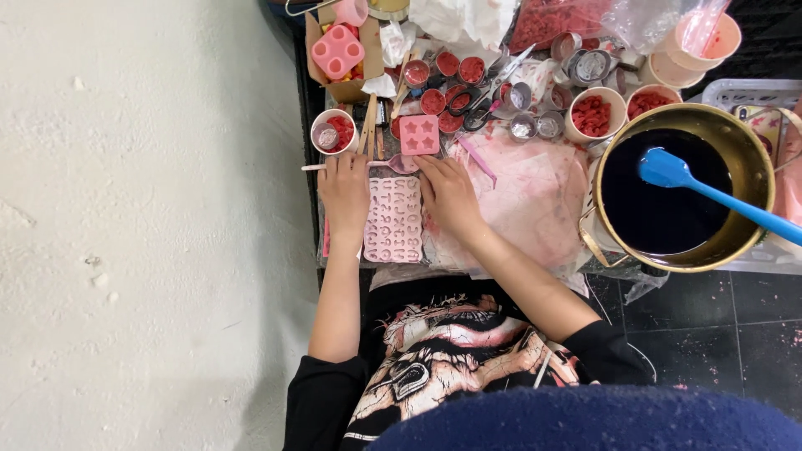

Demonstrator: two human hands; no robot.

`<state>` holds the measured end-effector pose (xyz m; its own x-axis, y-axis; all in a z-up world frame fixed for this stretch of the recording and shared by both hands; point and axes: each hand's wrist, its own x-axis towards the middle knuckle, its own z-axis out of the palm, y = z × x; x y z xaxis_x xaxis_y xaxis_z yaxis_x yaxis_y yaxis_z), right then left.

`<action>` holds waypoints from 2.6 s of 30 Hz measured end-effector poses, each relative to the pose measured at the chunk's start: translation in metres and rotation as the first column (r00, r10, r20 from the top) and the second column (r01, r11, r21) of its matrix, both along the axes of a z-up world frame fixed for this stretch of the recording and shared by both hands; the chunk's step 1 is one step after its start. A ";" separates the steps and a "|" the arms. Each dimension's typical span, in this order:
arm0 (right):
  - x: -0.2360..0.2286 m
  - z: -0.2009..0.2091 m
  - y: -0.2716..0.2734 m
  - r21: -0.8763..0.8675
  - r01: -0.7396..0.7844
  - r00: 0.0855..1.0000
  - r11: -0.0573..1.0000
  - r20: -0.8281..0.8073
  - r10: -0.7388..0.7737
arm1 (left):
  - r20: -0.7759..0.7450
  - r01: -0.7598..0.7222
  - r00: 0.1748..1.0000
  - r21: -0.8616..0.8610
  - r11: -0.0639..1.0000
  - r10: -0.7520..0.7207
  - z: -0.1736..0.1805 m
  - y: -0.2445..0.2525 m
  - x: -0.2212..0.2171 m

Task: Pouring melted dark wax into alphabet molds to create wax seals.

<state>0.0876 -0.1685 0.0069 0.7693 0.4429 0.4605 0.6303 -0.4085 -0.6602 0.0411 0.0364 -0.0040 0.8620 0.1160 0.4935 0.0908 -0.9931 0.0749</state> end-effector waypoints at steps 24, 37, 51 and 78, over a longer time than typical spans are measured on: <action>-0.053 0.147 -0.134 0.146 -0.029 0.952 0.989 -0.298 0.072 | 0.017 0.507 0.816 -0.501 0.701 -0.578 0.085 -0.136 -0.011; -0.061 0.129 -0.339 -0.249 0.864 0.494 0.437 0.585 -0.643 | 0.048 0.718 0.607 -0.461 0.522 -0.793 0.092 -0.233 -0.011; -0.068 0.063 -0.379 0.612 0.579 0.815 0.539 -0.421 -0.397 | 0.058 0.631 0.666 -0.575 0.521 -0.743 0.087 -0.227 -0.008; -0.102 0.037 -0.374 0.583 0.469 0.879 0.664 -0.231 -0.418 | 0.021 0.455 0.878 -0.349 0.820 -0.478 -0.004 -0.146 0.085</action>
<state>-0.0147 -0.5422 0.0439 0.8420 -0.3132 0.4392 0.4219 -0.1252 -0.8980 0.1256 -0.1100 -0.0078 0.8834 -0.1615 0.4398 -0.3606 -0.8337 0.4183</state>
